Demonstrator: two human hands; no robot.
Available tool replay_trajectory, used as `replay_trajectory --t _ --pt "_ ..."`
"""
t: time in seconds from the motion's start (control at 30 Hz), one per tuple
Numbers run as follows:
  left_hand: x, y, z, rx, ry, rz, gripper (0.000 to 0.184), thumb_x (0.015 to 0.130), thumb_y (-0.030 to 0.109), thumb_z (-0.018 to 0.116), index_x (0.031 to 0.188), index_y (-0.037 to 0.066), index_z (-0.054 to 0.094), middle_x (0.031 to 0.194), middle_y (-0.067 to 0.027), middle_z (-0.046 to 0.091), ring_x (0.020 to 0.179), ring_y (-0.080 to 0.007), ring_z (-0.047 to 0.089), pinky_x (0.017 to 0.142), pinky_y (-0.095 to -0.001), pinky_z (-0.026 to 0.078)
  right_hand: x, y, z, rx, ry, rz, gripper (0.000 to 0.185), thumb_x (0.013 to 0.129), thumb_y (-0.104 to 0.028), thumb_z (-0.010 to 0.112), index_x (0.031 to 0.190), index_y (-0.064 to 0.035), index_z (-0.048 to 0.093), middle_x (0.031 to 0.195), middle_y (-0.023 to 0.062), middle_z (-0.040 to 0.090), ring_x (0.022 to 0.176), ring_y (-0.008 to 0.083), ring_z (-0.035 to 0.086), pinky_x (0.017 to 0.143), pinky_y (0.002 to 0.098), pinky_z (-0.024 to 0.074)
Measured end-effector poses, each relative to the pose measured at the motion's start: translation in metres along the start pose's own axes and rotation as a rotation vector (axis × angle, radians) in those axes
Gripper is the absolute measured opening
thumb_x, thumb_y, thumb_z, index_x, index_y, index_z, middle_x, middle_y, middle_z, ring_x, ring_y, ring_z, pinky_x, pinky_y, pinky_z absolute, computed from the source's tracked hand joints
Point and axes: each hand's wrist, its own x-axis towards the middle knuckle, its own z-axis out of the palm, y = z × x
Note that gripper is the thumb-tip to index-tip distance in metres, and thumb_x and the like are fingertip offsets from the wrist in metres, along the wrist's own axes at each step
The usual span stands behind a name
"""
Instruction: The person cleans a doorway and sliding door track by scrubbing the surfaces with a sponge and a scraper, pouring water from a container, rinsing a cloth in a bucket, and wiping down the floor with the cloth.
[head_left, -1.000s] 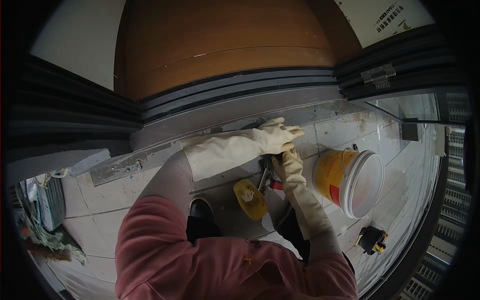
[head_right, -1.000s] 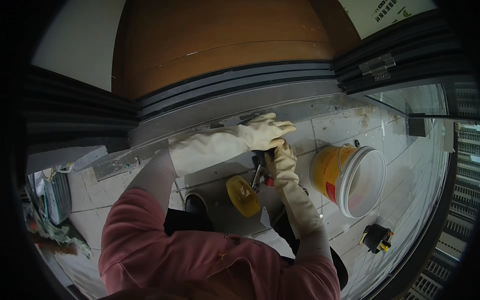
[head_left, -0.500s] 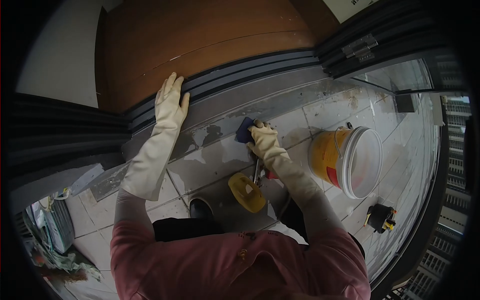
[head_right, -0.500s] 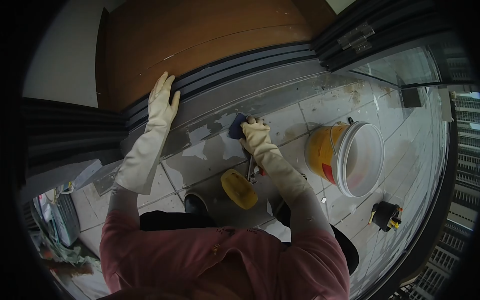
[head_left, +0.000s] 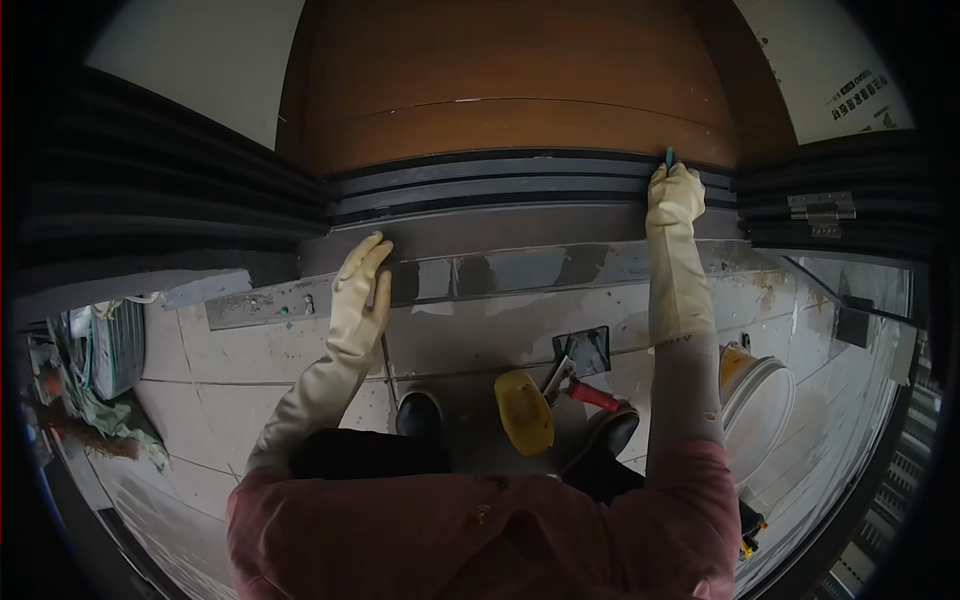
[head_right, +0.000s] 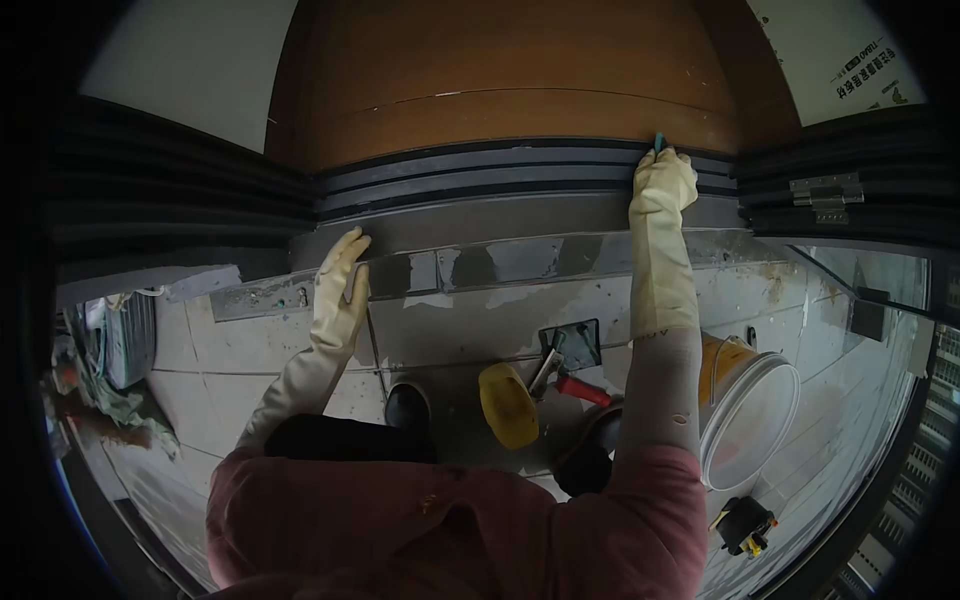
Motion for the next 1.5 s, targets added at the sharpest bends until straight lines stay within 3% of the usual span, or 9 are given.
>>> replay_trajectory --t 0.27,0.37,0.47,0.5,0.53,0.67,0.73,0.93,1.5 --pt "-0.013 0.010 0.022 -0.007 0.053 0.115 0.029 0.080 -0.006 0.059 0.109 0.000 0.063 0.117 -0.0175 0.060 0.111 -0.0379 0.056 0.098 -0.0449 0.044 -0.143 -0.271 -0.035 0.288 -0.099 -0.507 0.034 0.081 -0.026 0.065 0.103 0.0004 0.063 0.094 0.0114 0.061 0.086 0.0286 0.060 0.071 0.0369 0.0504" --pt "-0.028 0.006 0.024 -0.235 0.026 -0.190 0.028 0.078 -0.011 0.057 0.105 -0.003 0.063 0.109 -0.0189 0.062 0.102 -0.0378 0.060 0.088 -0.0394 0.049 -0.186 -0.355 -0.045 0.368 -0.268 -0.801 0.017 0.082 -0.019 0.060 0.095 -0.0091 0.066 0.096 0.0053 0.063 0.089 0.0219 0.061 0.070 0.0313 0.0500" --pt "-0.035 -0.013 0.021 -0.139 0.082 -0.057 0.026 0.082 -0.016 0.055 0.103 -0.002 0.060 0.108 -0.0192 0.061 0.098 -0.0341 0.061 0.085 -0.0359 0.049 -0.180 -0.358 -0.036 0.323 -0.292 -0.936 0.019 0.086 -0.024 0.055 0.096 -0.0126 0.067 0.091 0.0016 0.064 0.087 0.0177 0.063 0.070 0.0317 0.0515" --pt "-0.032 -0.005 0.012 -0.113 0.079 -0.042 0.029 0.080 -0.015 0.055 0.105 -0.001 0.062 0.110 -0.0194 0.062 0.101 -0.0351 0.061 0.086 -0.0377 0.050 -0.167 -0.336 -0.034 0.580 -0.553 -0.639 0.020 0.088 -0.023 0.054 0.099 -0.0128 0.067 0.092 0.0022 0.064 0.085 0.0196 0.063 0.069 0.0305 0.0522" --pt "-0.034 0.002 0.007 -0.083 0.081 -0.035 0.033 0.079 -0.015 0.055 0.106 0.000 0.063 0.111 -0.0197 0.063 0.103 -0.0361 0.061 0.088 -0.0395 0.051 -0.151 -0.285 -0.051 0.352 -0.113 -0.851 0.024 0.087 -0.018 0.056 0.108 -0.0124 0.066 0.092 0.0033 0.064 0.084 0.0242 0.063 0.070 0.0296 0.0519" --pt "-0.042 -0.003 0.000 -0.151 0.170 -0.035 0.032 0.079 -0.014 0.056 0.107 0.000 0.063 0.114 -0.0196 0.062 0.103 -0.0375 0.061 0.088 -0.0405 0.051 -0.081 -0.077 0.019 0.289 0.127 -0.671 0.029 0.095 -0.008 0.047 0.121 -0.0059 0.061 0.102 0.0059 0.056 0.084 0.0205 0.054 0.068 0.0274 0.0482" --pt "-0.044 -0.003 0.005 -0.209 0.193 -0.066 0.031 0.080 -0.014 0.057 0.107 0.000 0.062 0.114 -0.0195 0.062 0.103 -0.0373 0.062 0.088 -0.0403 0.052 -0.077 -0.047 0.028 0.283 -0.113 -0.513 0.037 0.090 -0.011 0.051 0.127 -0.0094 0.058 0.115 0.0097 0.056 0.092 0.0237 0.056 0.079 0.0319 0.0489" --pt "-0.036 0.007 0.013 -0.330 0.074 0.002 0.028 0.079 -0.011 0.059 0.104 0.002 0.064 0.109 -0.0176 0.064 0.099 -0.0388 0.062 0.088 -0.0429 0.050 -0.182 -0.308 -0.073 0.303 -0.156 -1.080 0.032 0.088 -0.021 0.053 0.118 -0.0152 0.063 0.120 0.0047 0.063 0.110 0.0259 0.058 0.088 0.0401 0.0498" --pt "-0.059 -0.011 0.011 -0.288 0.170 -0.104 0.023 0.079 -0.006 0.061 0.101 0.002 0.066 0.111 -0.0151 0.064 0.101 -0.0338 0.062 0.088 -0.0412 0.051 -0.112 -0.240 -0.044 0.504 -0.214 -1.312 0.026 0.080 -0.013 0.059 0.102 -0.0160 0.073 0.100 0.0029 0.069 0.092 0.0231 0.065 0.083 0.0369 0.0527"
